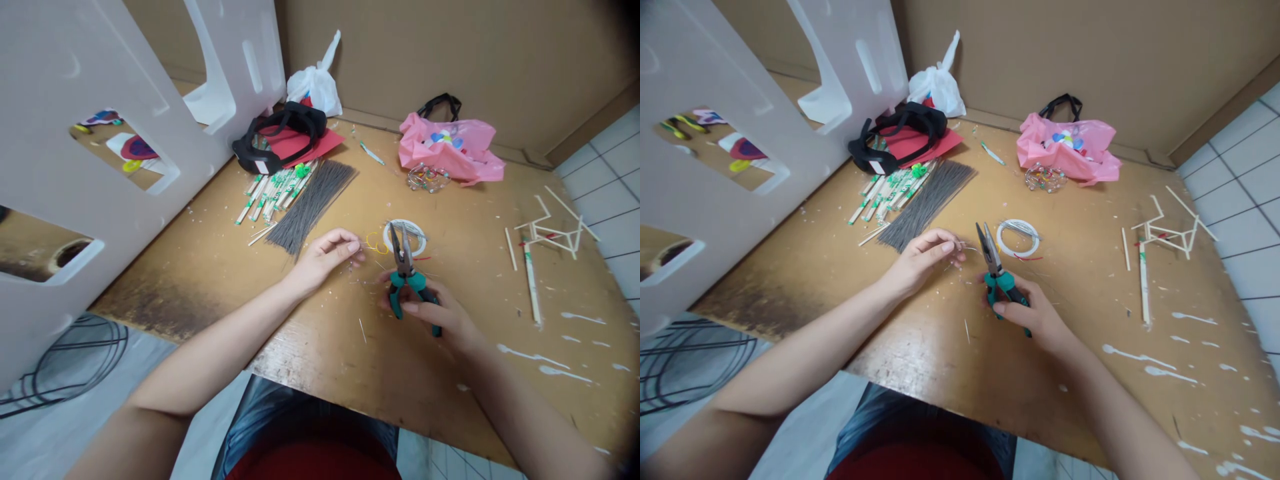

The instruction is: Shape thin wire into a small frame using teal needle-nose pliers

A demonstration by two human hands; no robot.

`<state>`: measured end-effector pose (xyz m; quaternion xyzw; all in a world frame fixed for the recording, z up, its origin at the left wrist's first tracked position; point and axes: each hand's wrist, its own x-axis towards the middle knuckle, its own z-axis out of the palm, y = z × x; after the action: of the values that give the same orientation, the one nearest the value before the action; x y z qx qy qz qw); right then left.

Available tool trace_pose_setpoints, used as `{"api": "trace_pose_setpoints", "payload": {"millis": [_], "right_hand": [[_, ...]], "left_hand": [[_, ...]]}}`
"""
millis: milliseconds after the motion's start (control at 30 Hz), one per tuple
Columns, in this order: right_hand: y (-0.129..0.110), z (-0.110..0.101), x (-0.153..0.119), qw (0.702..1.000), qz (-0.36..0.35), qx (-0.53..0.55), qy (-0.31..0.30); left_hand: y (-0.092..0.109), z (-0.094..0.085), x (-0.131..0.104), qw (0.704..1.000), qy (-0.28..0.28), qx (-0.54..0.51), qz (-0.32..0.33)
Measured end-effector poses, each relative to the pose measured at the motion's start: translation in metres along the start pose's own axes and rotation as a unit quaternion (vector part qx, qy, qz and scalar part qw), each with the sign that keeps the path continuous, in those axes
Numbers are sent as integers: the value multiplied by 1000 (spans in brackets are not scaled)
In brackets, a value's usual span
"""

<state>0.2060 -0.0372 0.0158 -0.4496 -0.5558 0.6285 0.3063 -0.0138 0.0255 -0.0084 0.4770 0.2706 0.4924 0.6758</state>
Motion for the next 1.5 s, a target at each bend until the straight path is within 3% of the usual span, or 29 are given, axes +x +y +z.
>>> {"api": "trace_pose_setpoints", "payload": {"millis": [267,500,633,767,867,967,1133,1400,1500], "right_hand": [[3,-1,4,986,-21,167,9],[6,-3,8,983,-3,184,-12],[9,-2,9,983,11,181,-22],[7,3,11,989,49,134,-44],[4,1,11,994,43,100,-20],[5,-8,8,997,10,76,-3],[7,-18,2,998,-15,58,-28],[7,-8,6,991,21,131,-36],[8,-8,7,989,21,147,-24]], "left_hand": [[1,2,1,997,6,-25,-70],[1,2,0,996,12,-2,-93],[3,6,-1,997,5,15,-72],[2,7,-2,995,17,79,-53],[2,6,-3,985,14,169,-42],[4,6,-5,958,-18,285,-31],[2,9,-9,901,-69,429,-6],[-3,12,-11,905,-65,419,-27],[1,14,-11,912,-100,398,-25]]}}
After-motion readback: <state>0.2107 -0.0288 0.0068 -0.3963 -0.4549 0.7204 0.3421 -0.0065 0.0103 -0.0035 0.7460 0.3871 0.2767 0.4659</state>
